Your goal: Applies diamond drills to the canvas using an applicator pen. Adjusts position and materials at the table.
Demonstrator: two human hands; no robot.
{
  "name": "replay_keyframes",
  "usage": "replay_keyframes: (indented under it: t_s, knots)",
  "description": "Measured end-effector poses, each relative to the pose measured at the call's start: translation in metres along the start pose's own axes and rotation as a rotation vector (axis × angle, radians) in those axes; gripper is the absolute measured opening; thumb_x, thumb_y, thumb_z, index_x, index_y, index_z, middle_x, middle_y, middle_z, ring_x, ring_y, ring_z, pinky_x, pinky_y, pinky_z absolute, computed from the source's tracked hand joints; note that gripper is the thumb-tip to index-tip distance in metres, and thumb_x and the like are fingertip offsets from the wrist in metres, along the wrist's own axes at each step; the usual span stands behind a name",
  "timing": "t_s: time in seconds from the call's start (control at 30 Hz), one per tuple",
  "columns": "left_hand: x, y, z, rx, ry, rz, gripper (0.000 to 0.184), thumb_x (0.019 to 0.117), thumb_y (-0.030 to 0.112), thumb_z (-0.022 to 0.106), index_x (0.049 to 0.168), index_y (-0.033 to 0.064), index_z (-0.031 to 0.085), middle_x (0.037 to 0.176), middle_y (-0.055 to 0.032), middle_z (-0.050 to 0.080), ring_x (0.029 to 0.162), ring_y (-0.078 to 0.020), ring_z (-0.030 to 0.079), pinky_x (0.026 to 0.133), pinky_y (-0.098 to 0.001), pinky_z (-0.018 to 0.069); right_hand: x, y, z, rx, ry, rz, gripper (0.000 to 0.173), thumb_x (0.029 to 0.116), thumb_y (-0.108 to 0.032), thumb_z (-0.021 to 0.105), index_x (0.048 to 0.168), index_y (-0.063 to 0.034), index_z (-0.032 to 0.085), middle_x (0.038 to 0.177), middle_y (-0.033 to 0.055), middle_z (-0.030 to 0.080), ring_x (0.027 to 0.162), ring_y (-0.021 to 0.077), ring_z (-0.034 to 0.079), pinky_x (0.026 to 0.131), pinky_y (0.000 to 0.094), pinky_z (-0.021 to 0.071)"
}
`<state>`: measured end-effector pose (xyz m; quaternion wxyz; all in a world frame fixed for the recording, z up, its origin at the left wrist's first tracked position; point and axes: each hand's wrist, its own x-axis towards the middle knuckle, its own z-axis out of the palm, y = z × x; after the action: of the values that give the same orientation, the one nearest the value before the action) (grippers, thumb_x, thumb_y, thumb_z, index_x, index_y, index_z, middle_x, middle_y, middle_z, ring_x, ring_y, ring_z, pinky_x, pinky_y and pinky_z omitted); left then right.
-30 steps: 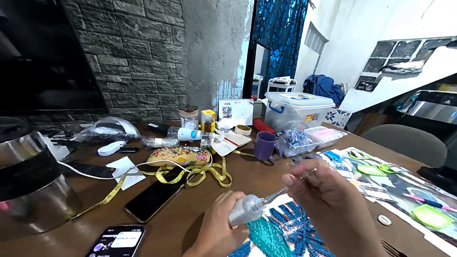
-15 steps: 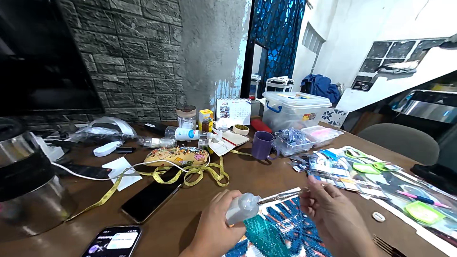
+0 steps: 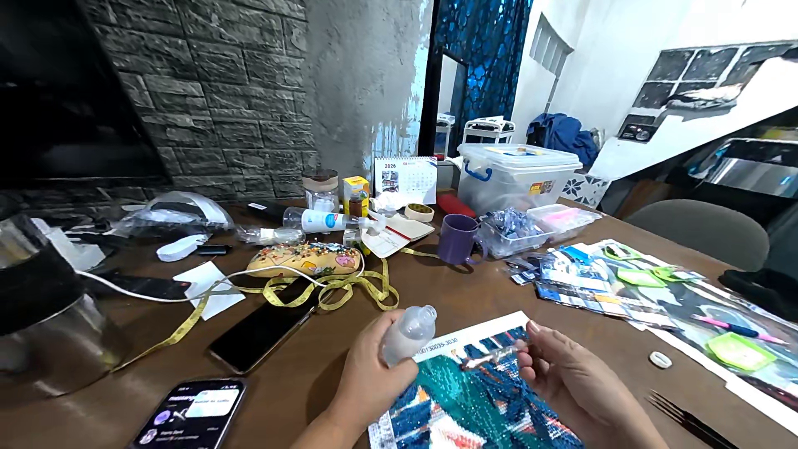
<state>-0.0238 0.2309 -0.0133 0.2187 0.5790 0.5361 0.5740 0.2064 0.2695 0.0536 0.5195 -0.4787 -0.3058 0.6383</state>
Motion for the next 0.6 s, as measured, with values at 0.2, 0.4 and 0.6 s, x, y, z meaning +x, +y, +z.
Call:
replay_keyframes:
  t_s: [0.2,0.4,0.6]
  knots:
    - [0.004,0.006,-0.001,-0.307,0.088,-0.23,0.052,0.0641,0.008,0.067,0.116,0.0031,0.062,0.093,0.0025,0.071,0.082,-0.0029,0.069,0.071,-0.0217,0.0579,-0.002,0.012,-0.006,-0.289,-0.052,-0.233,0.007,0.1046,-0.001,0.052,0.112,-0.0002,0.052,0.075,0.0047,0.068,0.061,0.0112,0.069,0.058,0.0244,0.0597]
    - [0.008,0.008,-0.001,-0.386,0.147,-0.33,0.05,0.0668,0.003,0.064,0.116,0.002,0.06,0.091,-0.0003,0.07,0.081,-0.0053,0.069,0.068,-0.0216,0.0566,-0.003,0.018,-0.005,-0.377,-0.112,-0.289,0.019,0.1027,0.001,0.052,0.122,0.0027,0.052,0.084,0.0055,0.068,0.067,0.0119,0.07,0.064,0.0261,0.0616]
    - [0.008,0.008,-0.002,-0.401,0.152,-0.342,0.045,0.0691,0.0,0.062,0.114,0.0026,0.061,0.091,-0.0015,0.071,0.08,-0.0059,0.069,0.067,-0.0213,0.0559,-0.005,0.025,-0.002,-0.414,-0.15,-0.329,0.022,0.1017,0.001,0.053,0.123,0.003,0.052,0.086,0.0058,0.07,0.071,0.0131,0.072,0.067,0.0274,0.0626]
